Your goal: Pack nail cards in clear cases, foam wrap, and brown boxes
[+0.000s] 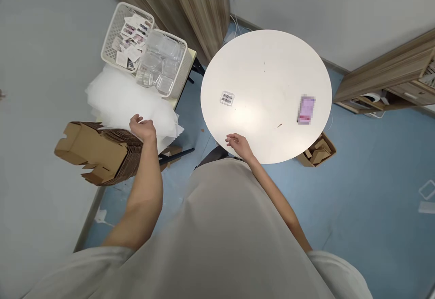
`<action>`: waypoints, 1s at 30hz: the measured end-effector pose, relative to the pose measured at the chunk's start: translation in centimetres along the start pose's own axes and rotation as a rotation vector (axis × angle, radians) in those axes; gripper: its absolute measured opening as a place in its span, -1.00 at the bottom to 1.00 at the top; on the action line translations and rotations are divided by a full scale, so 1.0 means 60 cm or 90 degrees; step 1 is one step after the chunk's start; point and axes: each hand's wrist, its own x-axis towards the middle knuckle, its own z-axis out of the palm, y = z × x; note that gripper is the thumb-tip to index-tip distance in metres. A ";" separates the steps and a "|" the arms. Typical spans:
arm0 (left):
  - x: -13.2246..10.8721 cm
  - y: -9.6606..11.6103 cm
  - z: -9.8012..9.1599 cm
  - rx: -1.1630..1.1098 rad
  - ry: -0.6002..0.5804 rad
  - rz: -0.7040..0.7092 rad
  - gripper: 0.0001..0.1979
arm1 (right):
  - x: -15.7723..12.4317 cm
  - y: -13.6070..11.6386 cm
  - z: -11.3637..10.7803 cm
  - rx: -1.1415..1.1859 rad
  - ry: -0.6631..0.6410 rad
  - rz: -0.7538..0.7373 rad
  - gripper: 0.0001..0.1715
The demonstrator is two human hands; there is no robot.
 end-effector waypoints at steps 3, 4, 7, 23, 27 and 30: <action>0.027 0.013 -0.020 0.003 0.061 -0.039 -0.59 | 0.006 -0.005 0.016 -0.021 -0.003 0.012 -0.65; 0.033 0.021 -0.029 0.005 0.072 -0.019 -0.66 | 0.010 -0.006 0.021 -0.031 -0.002 0.016 -0.66; 0.038 0.060 -0.058 -0.011 0.115 0.083 -0.82 | 0.021 -0.013 0.038 -0.056 -0.001 0.017 -0.66; -0.315 0.280 0.096 -0.006 -0.403 0.843 -0.72 | 0.027 -0.097 -0.046 0.145 0.142 -0.095 -0.22; -0.363 0.254 0.164 0.039 -0.538 0.919 -0.69 | 0.038 -0.017 -0.089 0.124 0.269 -0.002 -0.26; -0.385 0.230 0.198 0.094 -0.611 0.973 -0.65 | 0.052 0.048 -0.105 0.126 0.352 0.090 -0.62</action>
